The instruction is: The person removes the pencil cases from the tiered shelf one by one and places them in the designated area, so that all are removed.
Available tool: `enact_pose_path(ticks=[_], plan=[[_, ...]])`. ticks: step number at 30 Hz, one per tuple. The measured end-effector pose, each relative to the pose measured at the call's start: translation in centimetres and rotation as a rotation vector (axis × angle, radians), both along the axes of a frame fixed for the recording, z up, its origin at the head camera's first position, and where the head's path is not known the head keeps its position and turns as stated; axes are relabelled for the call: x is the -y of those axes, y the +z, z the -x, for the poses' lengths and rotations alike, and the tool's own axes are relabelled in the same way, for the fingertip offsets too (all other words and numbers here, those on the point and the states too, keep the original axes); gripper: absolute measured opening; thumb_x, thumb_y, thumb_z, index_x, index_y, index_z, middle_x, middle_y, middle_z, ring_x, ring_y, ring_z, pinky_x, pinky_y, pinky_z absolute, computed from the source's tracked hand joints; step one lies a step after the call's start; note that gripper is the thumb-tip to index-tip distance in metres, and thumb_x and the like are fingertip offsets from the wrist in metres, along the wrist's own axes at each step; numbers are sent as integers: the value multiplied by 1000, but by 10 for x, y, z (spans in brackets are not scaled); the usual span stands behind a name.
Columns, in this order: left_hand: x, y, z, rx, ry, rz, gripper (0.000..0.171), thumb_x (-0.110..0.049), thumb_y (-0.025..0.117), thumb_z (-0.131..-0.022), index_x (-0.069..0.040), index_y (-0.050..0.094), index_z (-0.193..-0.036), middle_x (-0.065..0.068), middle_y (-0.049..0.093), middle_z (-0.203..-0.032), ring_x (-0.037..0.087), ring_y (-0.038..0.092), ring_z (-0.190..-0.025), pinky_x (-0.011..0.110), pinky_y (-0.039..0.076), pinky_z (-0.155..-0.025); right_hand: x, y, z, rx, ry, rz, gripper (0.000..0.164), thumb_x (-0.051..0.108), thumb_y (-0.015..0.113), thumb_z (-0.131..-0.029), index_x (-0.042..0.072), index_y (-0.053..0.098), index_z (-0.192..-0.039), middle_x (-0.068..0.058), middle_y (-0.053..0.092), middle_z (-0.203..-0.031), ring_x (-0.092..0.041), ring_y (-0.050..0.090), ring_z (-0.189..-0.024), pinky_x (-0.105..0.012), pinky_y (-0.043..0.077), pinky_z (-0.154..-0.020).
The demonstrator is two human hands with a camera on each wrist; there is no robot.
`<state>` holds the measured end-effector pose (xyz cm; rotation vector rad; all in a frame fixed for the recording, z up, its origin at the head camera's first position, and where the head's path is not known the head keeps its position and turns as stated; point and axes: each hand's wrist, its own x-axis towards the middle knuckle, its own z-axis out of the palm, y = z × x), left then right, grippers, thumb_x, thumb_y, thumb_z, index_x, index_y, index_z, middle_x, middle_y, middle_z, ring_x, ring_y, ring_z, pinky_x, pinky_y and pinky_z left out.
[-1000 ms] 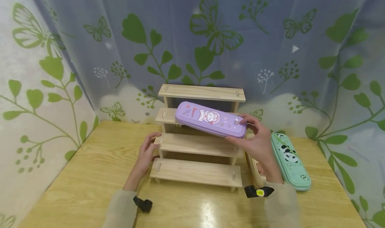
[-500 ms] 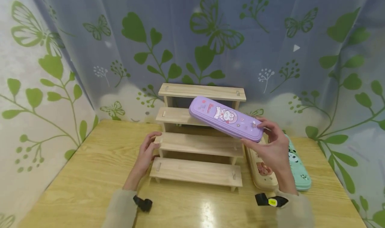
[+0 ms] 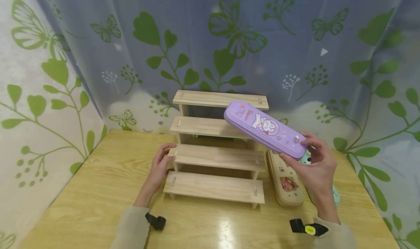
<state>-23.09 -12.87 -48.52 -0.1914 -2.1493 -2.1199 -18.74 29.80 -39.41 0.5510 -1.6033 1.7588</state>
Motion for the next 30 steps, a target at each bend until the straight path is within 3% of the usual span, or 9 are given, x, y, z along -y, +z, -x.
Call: enact_pose_path(ticks=[6, 13, 30], plan=[[-1, 0, 0, 8, -11, -11, 39, -8, 50, -98, -12, 54, -137, 14, 51, -142, 27, 59, -112, 55, 60, -85, -15, -3, -7, -52, 13, 82, 57, -43, 63, -57, -27, 50, -110, -22, 66, -126, -25, 66, -110, -18, 56, -85], [-1, 0, -1, 3, -8, -22, 39, -8, 50, -98, -10, 54, -137, 14, 51, -142, 27, 59, -112, 56, 60, -85, -26, -6, -20, -21, -33, 166, 59, -46, 60, -54, -27, 51, -110, -24, 66, -125, -27, 64, -110, -19, 57, -86], [0, 0, 0, 21, -8, -20, 40, -8, 51, -98, -12, 53, -137, 14, 52, -141, 29, 60, -111, 52, 61, -82, -55, -18, -43, -33, -255, 160, 56, -41, 66, -53, -27, 53, -106, -20, 70, -118, -23, 67, -105, -18, 56, -91]])
